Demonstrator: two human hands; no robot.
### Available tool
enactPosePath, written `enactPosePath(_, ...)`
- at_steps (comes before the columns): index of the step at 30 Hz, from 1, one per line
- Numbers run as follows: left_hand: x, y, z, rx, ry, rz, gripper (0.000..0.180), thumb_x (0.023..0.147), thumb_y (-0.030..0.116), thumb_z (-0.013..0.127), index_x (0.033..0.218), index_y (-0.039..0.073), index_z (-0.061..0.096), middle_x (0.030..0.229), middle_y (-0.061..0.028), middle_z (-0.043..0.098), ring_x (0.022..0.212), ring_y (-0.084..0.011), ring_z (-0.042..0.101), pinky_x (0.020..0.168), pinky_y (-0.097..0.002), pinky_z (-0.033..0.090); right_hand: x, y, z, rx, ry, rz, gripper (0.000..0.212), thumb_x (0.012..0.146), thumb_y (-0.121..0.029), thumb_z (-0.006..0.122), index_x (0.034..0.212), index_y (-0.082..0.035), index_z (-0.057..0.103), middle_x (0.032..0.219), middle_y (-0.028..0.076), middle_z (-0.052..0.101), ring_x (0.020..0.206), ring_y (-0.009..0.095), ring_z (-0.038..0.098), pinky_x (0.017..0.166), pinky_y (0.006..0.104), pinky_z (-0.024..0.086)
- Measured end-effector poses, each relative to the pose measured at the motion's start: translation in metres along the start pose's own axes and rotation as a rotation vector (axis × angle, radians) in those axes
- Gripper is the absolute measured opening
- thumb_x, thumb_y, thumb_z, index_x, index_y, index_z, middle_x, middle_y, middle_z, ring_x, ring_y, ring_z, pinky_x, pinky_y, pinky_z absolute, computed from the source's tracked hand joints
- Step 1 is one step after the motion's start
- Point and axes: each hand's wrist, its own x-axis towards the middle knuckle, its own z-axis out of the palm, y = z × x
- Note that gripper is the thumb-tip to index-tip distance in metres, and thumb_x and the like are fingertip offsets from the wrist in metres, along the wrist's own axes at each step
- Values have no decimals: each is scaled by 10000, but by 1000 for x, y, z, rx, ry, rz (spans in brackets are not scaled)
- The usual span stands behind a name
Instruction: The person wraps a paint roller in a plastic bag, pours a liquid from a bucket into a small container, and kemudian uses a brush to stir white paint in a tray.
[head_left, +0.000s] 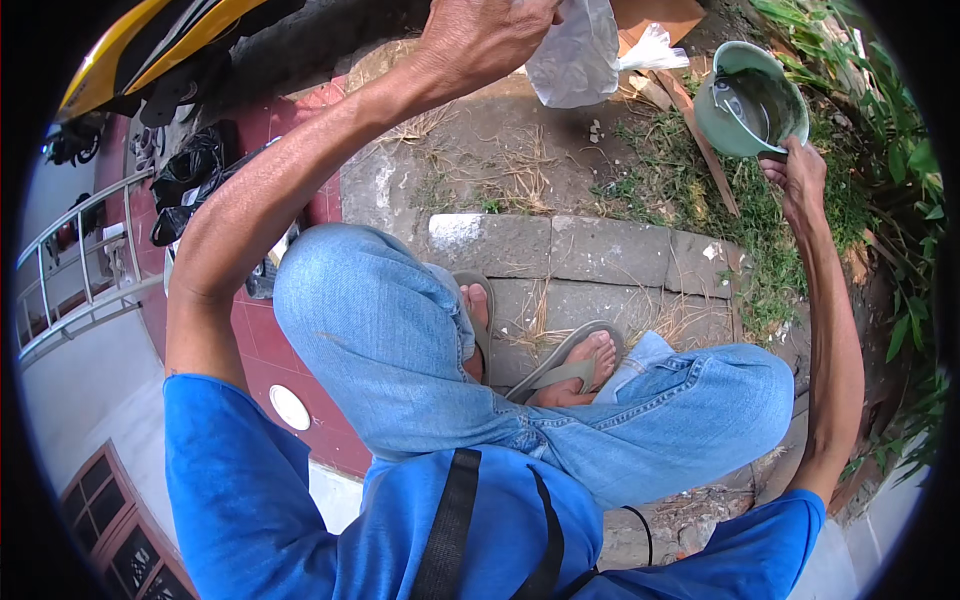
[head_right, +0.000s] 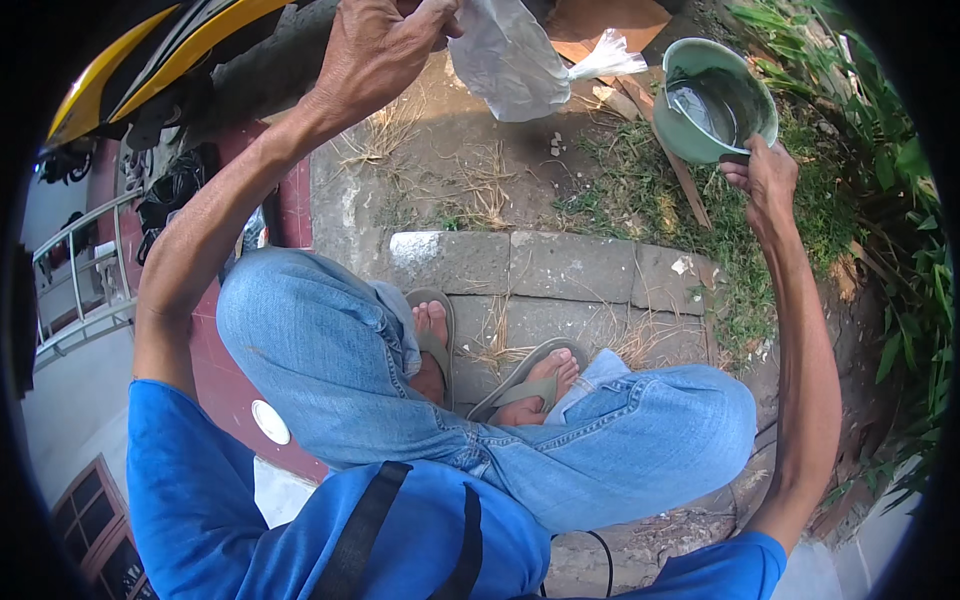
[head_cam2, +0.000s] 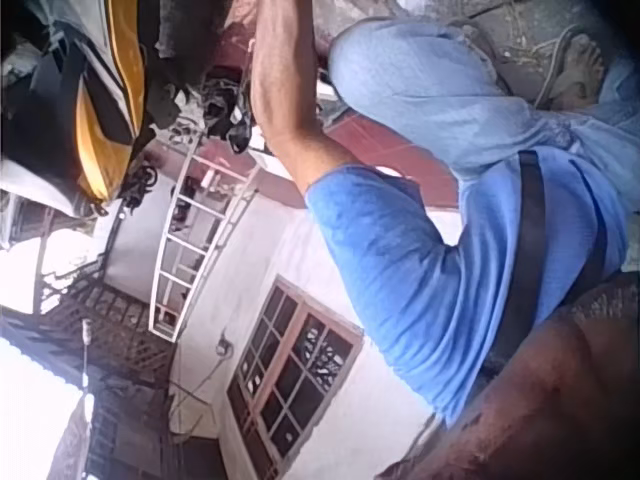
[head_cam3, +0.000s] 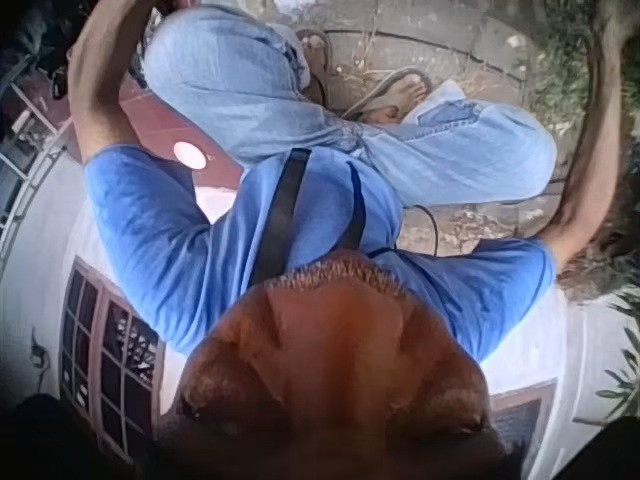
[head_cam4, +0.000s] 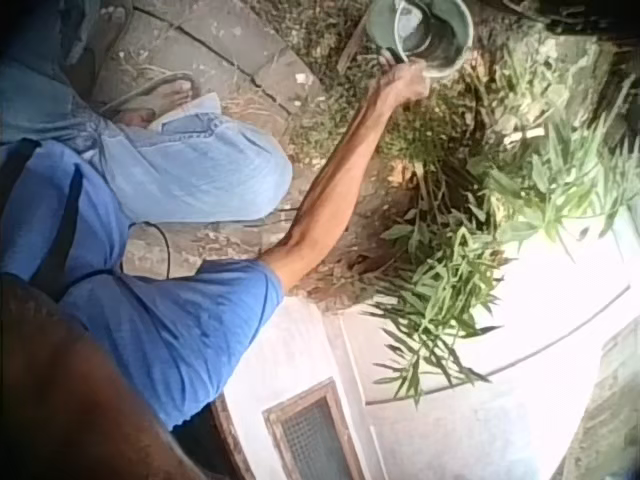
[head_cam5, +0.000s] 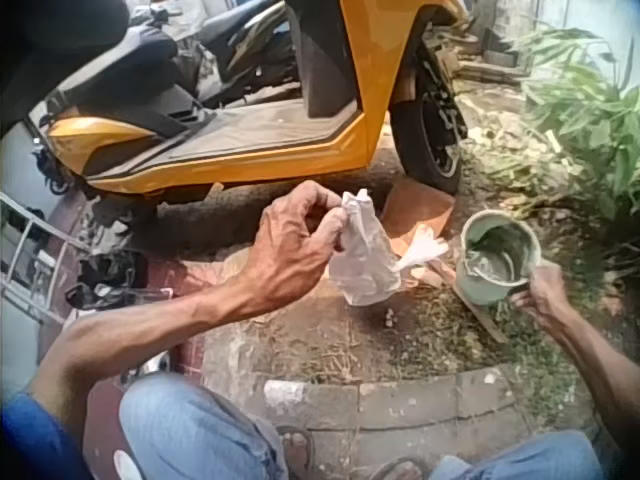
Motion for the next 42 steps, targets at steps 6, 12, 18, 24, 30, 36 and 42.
enactPosePath(6,-100,43,-94,97,294,-33,118,883,101,530,844,-10,536,690,-29,582,611,-65,542,557,-209,455,0,12,30,-32,-256,-213,201,839,-137,461,943,28,512,714,97,603,498,135,586,432,212,474)
enactPosePath(12,-197,107,-153,260,624,-116,104,879,106,539,850,6,548,684,-13,577,607,-56,540,544,-200,444,-43,-20,100,-106,-590,-395,234,877,-133,436,1037,25,500,721,94,587,507,129,582,428,213,472)
enactPosePath(18,-254,166,-176,534,836,-86,131,866,124,537,828,2,567,668,-8,567,569,-61,507,505,-217,420,-103,-18,171,-104,-870,-463,261,867,-125,446,1070,30,498,718,96,587,474,146,573,391,227,461)
enactPosePath(24,-321,185,-260,443,1012,-115,122,890,135,546,879,18,579,675,-6,564,549,-65,513,473,-195,420,-191,3,244,-29,-1101,-519,262,835,-102,440,1034,49,520,707,110,599,480,152,579,400,242,473)
enactPosePath(30,-342,221,-291,596,1161,-163,144,886,161,557,917,25,591,762,-24,586,647,-84,562,561,-215,478,-240,23,301,-53,-1100,-503,277,860,-92,447,1100,40,489,689,106,599,456,134,567,375,236,457)
enactPosePath(36,-323,237,-308,487,1088,90,93,827,-39,494,838,-104,559,691,-116,590,521,-135,535,441,-235,457,-266,29,344,-19,-1082,-560,374,815,-113,462,1169,8,473,685,138,616,471,186,603,420,298,489)
enactPosePath(42,-313,245,-316,609,921,-20,132,879,166,566,918,44,601,763,-3,591,634,-63,555,553,-208,470,-278,30,346,-59,-1062,-585,499,843,-183,470,1305,-21,375,672,111,597,459,168,572,432,296,473)
